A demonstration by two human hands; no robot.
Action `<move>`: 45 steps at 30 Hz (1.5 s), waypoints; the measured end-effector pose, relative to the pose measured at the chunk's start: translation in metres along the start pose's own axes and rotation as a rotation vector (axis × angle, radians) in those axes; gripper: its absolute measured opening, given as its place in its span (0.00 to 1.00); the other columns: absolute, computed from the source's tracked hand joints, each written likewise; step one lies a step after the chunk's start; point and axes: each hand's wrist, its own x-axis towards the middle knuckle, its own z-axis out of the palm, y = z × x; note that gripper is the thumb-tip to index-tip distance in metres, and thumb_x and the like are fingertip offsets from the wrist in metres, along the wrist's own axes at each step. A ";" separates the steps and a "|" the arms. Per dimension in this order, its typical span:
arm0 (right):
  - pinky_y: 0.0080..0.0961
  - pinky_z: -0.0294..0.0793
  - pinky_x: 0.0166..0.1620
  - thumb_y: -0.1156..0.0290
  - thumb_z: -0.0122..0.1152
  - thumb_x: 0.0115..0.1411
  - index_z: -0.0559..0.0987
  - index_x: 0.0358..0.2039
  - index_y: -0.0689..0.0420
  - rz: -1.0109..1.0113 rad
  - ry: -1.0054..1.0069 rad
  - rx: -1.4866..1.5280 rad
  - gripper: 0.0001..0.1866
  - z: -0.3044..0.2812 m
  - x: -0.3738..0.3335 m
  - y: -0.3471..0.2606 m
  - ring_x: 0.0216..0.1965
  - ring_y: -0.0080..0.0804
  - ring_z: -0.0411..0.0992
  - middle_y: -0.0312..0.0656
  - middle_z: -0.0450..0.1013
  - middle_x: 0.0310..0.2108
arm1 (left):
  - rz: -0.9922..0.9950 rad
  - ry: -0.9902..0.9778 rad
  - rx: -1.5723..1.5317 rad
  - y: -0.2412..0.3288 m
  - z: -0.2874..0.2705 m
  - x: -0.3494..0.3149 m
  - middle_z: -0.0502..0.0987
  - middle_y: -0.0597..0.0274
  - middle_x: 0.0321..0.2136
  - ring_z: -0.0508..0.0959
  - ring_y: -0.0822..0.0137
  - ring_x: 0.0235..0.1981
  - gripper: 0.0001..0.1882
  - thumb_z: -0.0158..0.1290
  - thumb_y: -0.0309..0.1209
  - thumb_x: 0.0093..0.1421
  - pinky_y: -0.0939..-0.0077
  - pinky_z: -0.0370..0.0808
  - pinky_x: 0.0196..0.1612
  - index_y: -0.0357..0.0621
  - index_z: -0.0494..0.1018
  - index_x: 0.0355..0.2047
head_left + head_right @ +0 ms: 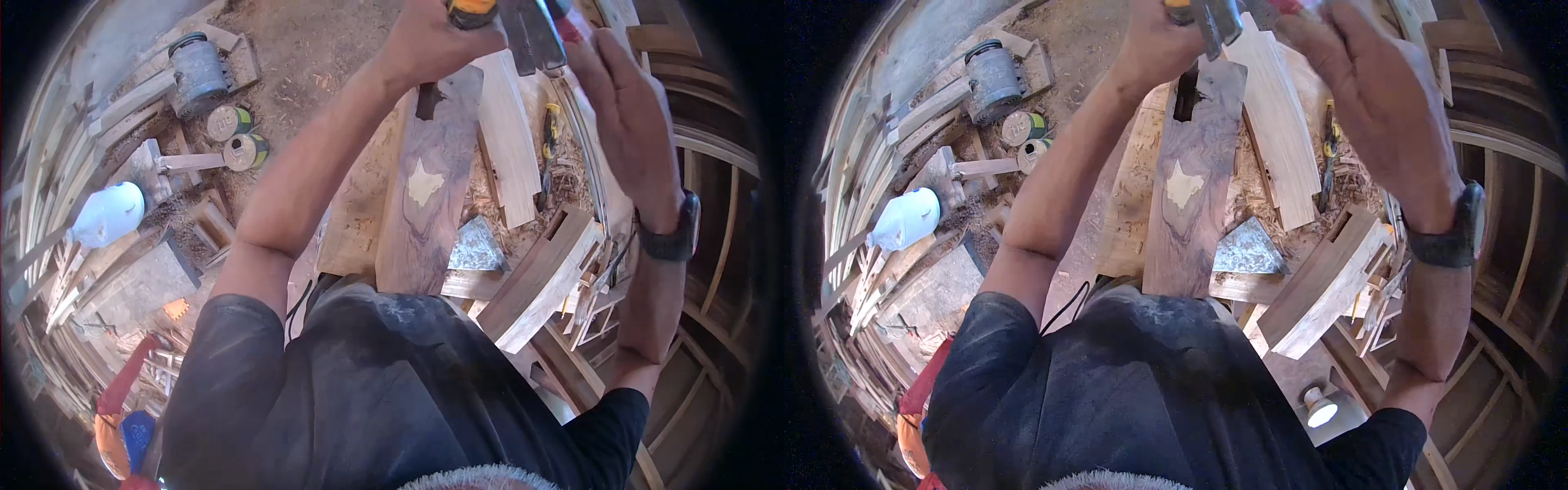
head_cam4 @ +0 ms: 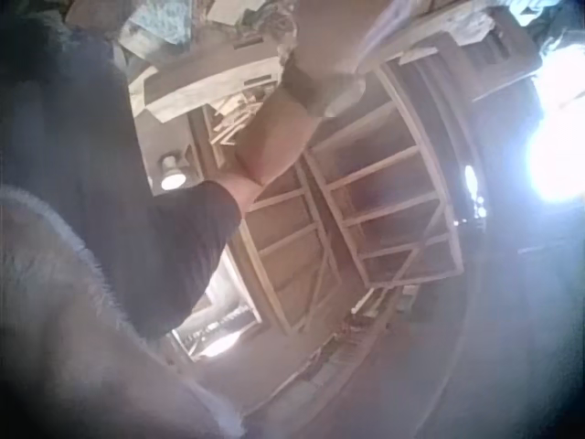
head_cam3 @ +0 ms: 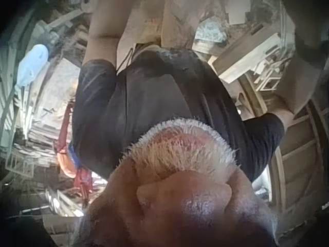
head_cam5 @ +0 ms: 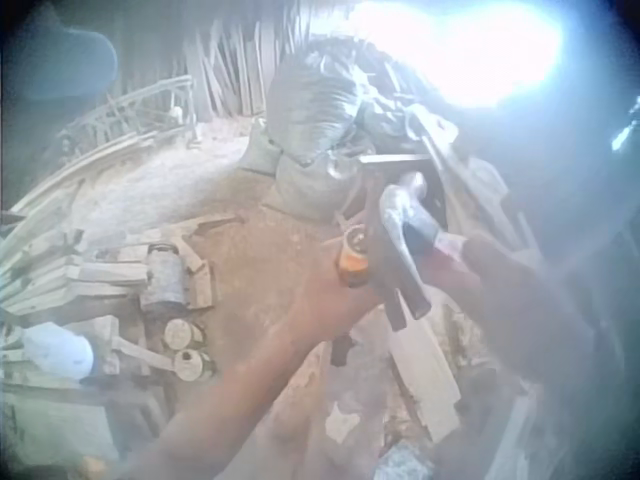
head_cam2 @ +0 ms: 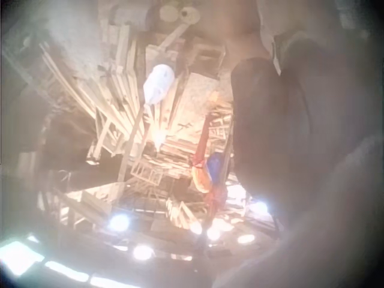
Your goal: The person uses a hammer and a chisel to carve a slot into a block of wood, fits a second piece of wood into the slot to form a joint, and uses a square to check the alignment of the pieces.
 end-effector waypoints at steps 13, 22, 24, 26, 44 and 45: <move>0.34 0.72 0.37 0.62 0.48 0.76 0.76 0.52 0.58 -0.146 0.355 -0.121 0.15 0.013 -0.008 -0.006 0.32 0.37 0.74 0.47 0.77 0.34 | -0.116 -0.019 0.274 0.017 0.000 0.000 0.78 0.71 0.30 0.76 0.78 0.32 0.07 0.61 0.24 0.57 0.77 0.75 0.37 0.43 0.78 0.37; 0.31 0.70 0.35 0.59 0.54 0.74 0.76 0.46 0.62 0.269 0.212 0.264 0.16 0.063 -0.005 0.008 0.30 0.25 0.69 0.38 0.75 0.31 | -0.115 -0.065 0.225 0.001 -0.007 -0.004 0.80 0.69 0.34 0.79 0.76 0.35 0.10 0.61 0.23 0.55 0.76 0.77 0.40 0.43 0.78 0.39; 0.38 0.74 0.35 0.57 0.64 0.67 0.77 0.40 0.62 0.351 0.270 0.379 0.18 0.111 0.001 0.019 0.29 0.39 0.77 0.51 0.76 0.29 | -0.057 0.160 0.263 0.004 0.006 -0.018 0.81 0.68 0.34 0.80 0.75 0.36 0.11 0.60 0.22 0.56 0.76 0.78 0.41 0.42 0.77 0.40; 0.32 0.77 0.41 0.56 0.70 0.62 0.80 0.42 0.61 0.413 0.266 0.432 0.20 0.149 0.014 0.019 0.35 0.36 0.79 0.48 0.81 0.34 | -0.048 0.189 0.230 -0.001 0.010 -0.024 0.81 0.68 0.33 0.80 0.75 0.35 0.10 0.60 0.22 0.56 0.76 0.78 0.41 0.41 0.77 0.40; 0.15 0.57 0.20 0.63 0.71 0.63 0.75 0.36 0.53 0.516 0.303 1.370 0.12 0.244 0.017 0.055 0.18 0.09 0.60 0.23 0.67 0.23 | 0.365 0.027 0.459 0.002 0.016 -0.043 0.80 0.63 0.26 0.79 0.68 0.24 0.04 0.60 0.25 0.60 0.76 0.76 0.30 0.41 0.75 0.30; 0.15 0.58 0.21 0.63 0.72 0.63 0.74 0.35 0.52 0.460 0.401 1.469 0.13 0.247 0.021 0.051 0.19 0.10 0.60 0.23 0.68 0.23 | 0.503 0.115 0.557 0.006 0.022 -0.057 0.77 0.65 0.19 0.76 0.70 0.17 0.09 0.63 0.22 0.54 0.79 0.73 0.23 0.44 0.72 0.23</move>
